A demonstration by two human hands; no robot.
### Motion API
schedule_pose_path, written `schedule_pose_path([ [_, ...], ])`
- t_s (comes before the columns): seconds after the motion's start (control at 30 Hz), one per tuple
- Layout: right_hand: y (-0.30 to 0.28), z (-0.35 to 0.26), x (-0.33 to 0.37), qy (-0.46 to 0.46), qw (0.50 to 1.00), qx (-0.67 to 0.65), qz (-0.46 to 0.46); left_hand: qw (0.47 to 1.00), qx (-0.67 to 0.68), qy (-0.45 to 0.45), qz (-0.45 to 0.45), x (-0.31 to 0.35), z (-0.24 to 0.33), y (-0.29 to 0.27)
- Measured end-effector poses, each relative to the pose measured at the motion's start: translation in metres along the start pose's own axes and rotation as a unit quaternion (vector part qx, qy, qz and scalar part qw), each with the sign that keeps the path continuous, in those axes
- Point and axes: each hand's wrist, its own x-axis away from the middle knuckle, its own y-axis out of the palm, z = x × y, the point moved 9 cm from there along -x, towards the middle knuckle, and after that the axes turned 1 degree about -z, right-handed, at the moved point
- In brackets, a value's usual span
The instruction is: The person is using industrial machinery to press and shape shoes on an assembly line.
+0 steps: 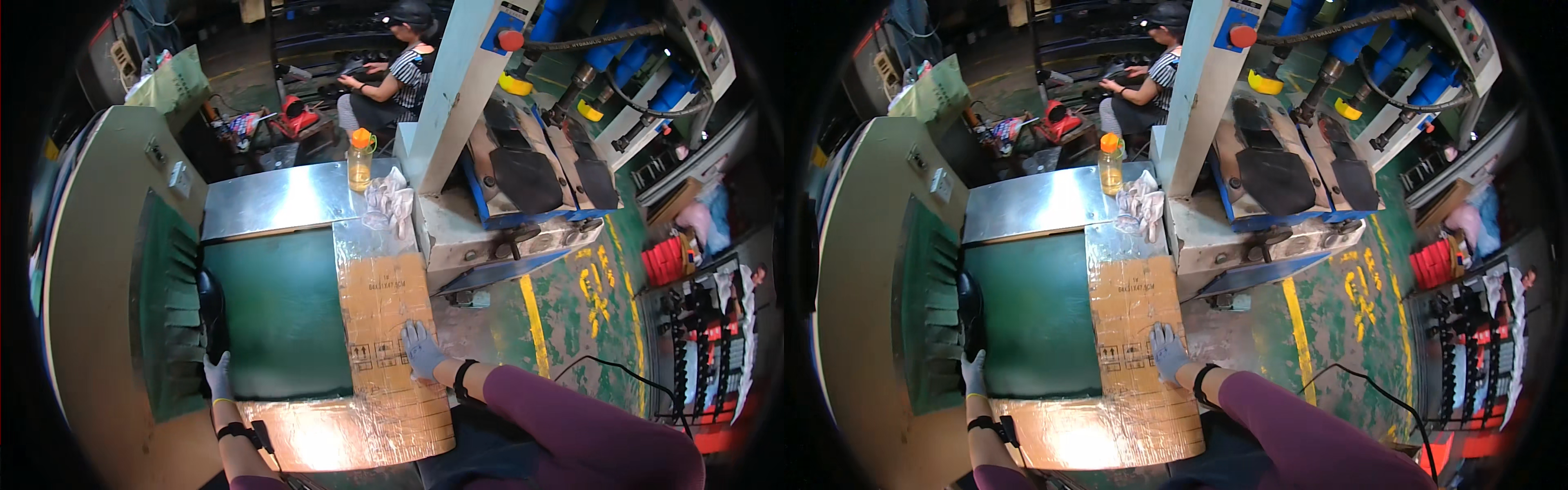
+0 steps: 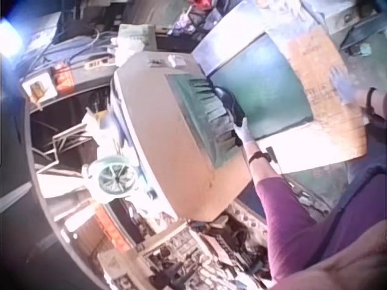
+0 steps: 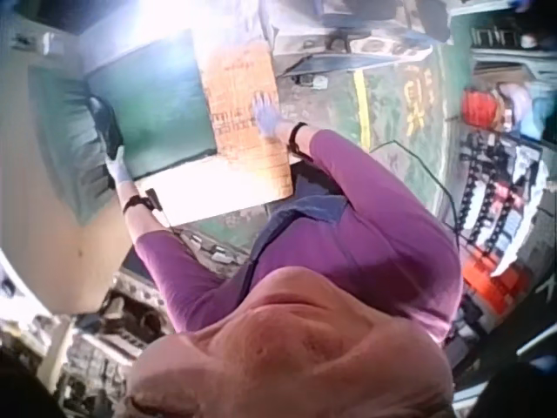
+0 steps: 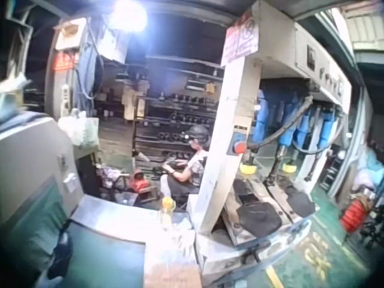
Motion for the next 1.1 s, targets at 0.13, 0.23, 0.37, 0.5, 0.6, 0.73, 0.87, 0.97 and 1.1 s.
schedule_pose_path([
  [0.13,-0.008,-0.001,-0.003,0.018,0.999,-0.011,-0.028,0.985,0.145,-0.066,-0.065,-0.053,-0.024,0.019],
  [0.23,-0.002,-0.002,-0.008,0.036,0.998,-0.032,-0.036,0.982,0.123,-0.03,-0.142,-0.077,-0.018,0.024],
  [0.37,0.008,0.003,-0.013,0.059,0.996,-0.072,-0.001,0.97,0.168,-0.028,-0.175,-0.085,-0.005,0.036],
  [0.5,-0.007,-0.002,-0.009,0.023,0.998,-0.061,-0.01,0.972,0.21,-0.01,-0.107,-0.07,-0.008,0.022],
  [0.6,-0.011,-0.013,-0.008,0.0,0.999,-0.031,0.007,0.892,0.389,-0.104,-0.205,-0.03,-0.013,0.051],
  [0.73,0.028,0.019,-0.023,0.068,0.989,-0.048,0.125,0.753,0.619,-0.097,-0.201,0.107,0.08,0.147],
  [0.87,0.023,0.046,-0.005,-0.131,0.954,-0.254,0.095,0.74,0.645,-0.108,-0.158,0.258,0.116,0.162],
  [0.97,0.034,0.096,0.067,-0.33,0.802,-0.488,-0.099,0.758,0.642,0.04,0.108,0.314,0.152,0.14],
  [1.1,0.03,0.211,0.195,-0.391,0.737,-0.482,-0.268,0.7,0.59,0.235,0.326,0.414,0.227,0.131],
])
